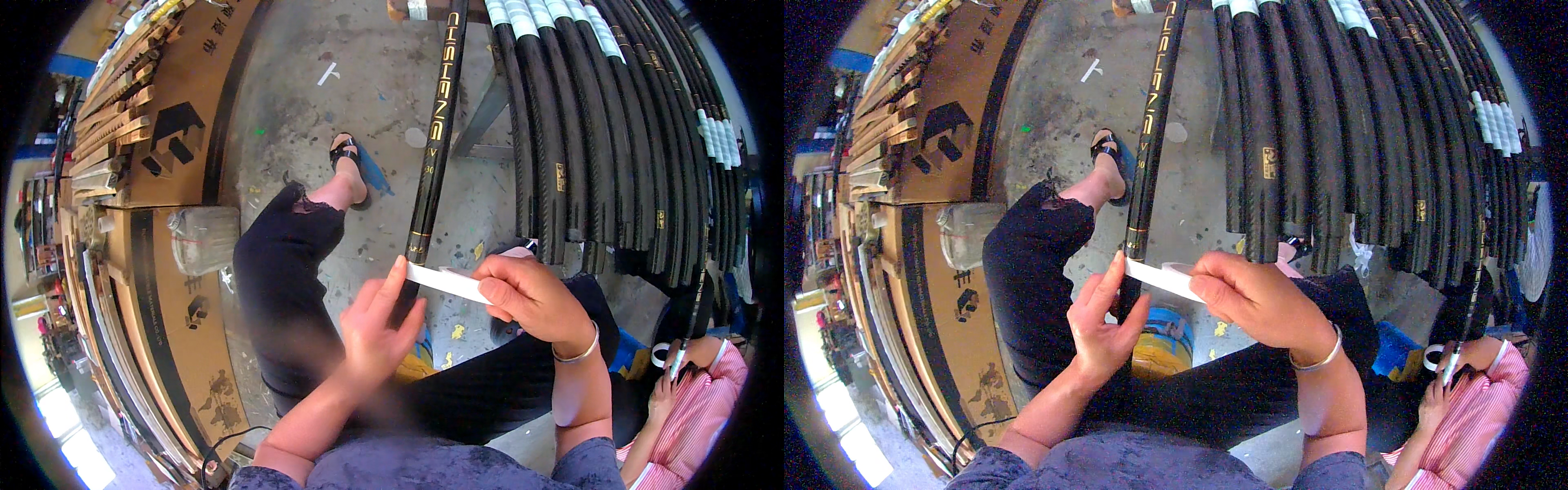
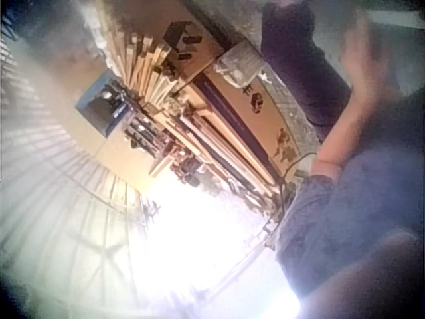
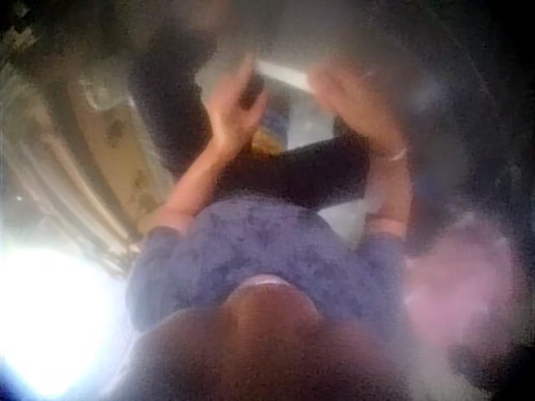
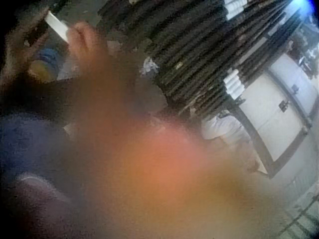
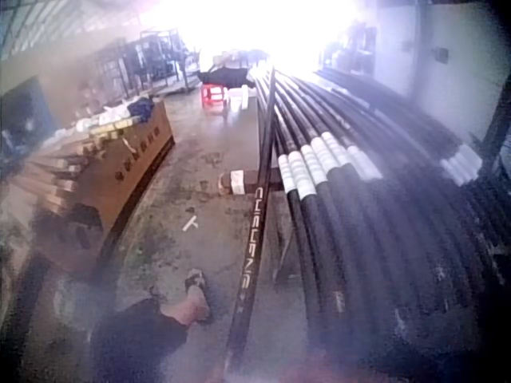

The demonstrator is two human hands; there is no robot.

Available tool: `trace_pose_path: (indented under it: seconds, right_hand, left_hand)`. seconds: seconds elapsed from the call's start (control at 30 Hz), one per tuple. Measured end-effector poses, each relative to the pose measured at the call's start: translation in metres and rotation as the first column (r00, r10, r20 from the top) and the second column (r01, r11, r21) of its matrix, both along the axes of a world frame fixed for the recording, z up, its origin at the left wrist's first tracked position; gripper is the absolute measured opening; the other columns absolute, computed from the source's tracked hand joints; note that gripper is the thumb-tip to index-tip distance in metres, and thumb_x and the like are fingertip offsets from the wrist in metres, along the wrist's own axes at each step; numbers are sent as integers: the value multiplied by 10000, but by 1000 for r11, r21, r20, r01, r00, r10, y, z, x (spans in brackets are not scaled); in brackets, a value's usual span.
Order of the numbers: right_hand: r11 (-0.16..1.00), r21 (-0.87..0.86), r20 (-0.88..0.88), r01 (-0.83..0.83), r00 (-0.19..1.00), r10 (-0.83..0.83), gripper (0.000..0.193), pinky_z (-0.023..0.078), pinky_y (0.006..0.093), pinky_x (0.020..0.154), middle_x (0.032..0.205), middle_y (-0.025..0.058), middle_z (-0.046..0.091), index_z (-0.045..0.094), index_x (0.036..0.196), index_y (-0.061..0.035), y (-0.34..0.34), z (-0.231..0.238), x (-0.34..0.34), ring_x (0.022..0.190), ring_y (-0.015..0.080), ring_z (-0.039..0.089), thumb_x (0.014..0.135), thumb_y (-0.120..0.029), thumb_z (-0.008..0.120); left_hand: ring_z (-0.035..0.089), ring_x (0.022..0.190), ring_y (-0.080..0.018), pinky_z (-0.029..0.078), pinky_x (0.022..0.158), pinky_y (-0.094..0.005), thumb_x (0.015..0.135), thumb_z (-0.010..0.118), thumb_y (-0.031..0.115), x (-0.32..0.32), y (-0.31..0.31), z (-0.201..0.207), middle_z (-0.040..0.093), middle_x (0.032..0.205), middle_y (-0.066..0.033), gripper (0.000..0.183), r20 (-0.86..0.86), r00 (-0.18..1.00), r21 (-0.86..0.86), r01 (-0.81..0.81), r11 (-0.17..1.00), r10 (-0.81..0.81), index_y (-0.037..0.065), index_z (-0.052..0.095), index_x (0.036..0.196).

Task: The person wraps white tape around the handle area of multiple black fishing rods, handling them one at a time and placing them back on a support rack.

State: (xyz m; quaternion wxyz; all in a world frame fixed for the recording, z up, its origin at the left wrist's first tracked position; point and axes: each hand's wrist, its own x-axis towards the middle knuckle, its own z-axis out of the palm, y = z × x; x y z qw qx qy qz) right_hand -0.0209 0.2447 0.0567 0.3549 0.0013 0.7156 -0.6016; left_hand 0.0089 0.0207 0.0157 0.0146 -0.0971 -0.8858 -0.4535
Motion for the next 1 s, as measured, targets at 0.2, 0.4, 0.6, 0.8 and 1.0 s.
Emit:
trace_pose_path:
  seconds: [0.2, 0.4, 0.6, 0.8, 1.0]
  right_hand:
    - [1000, 4, 55, -3, 998, 2, 241, 396, 246, 549, 658, -8, 499, 569, 934, -36, -3, 0, -1, 612, 68, 477, 971, -268, 515]
    - [1000, 10, -19, -5, 1000, 5, 252, 382, 252, 526, 633, 0, 499, 574, 908, -16, -5, -4, -2, 577, 73, 465, 969, -253, 517]
    - [999, 1, -105, 34, 994, -34, 267, 324, 231, 458, 564, -12, 478, 584, 864, 3, -10, -11, 1, 494, 55, 427, 965, -235, 520]
    - [1000, 18, -88, 21, 996, -19, 239, 325, 239, 464, 561, -11, 474, 583, 865, -2, -11, -9, -2, 499, 59, 422, 959, -212, 520]
    - [999, 36, -92, 3, 996, 1, 234, 356, 264, 490, 584, 17, 490, 584, 877, -4, -12, -10, -2, 525, 85, 452, 956, -217, 527]
  left_hand:
    - [506, 643, -97, 434, 583, -220, 706, 712, -28, 1, -3, -3, 577, 802, -59, 633, 56, 998, 64, -6, 998, 2, -10, 516, 1309]
    - [479, 655, -80, 419, 595, -209, 718, 696, -30, 3, -3, -2, 546, 788, -29, 623, 123, 992, 92, -32, 995, 21, -1, 517, 1314]
    - [486, 679, -75, 426, 615, -202, 743, 675, -31, 1, -10, 2, 501, 809, -3, 616, 252, 968, 149, -21, 989, -17, 16, 504, 1333]
    - [562, 734, -101, 495, 635, -238, 801, 636, -42, 7, -9, 0, 508, 910, -51, 575, 510, 859, 390, -195, 900, -35, -6, 421, 1333]
    - [602, 716, -152, 525, 631, -272, 829, 590, -61, 8, -6, 5, 531, 963, -97, 427, 598, 801, 481, -326, 814, -33, -4, 379, 1196]
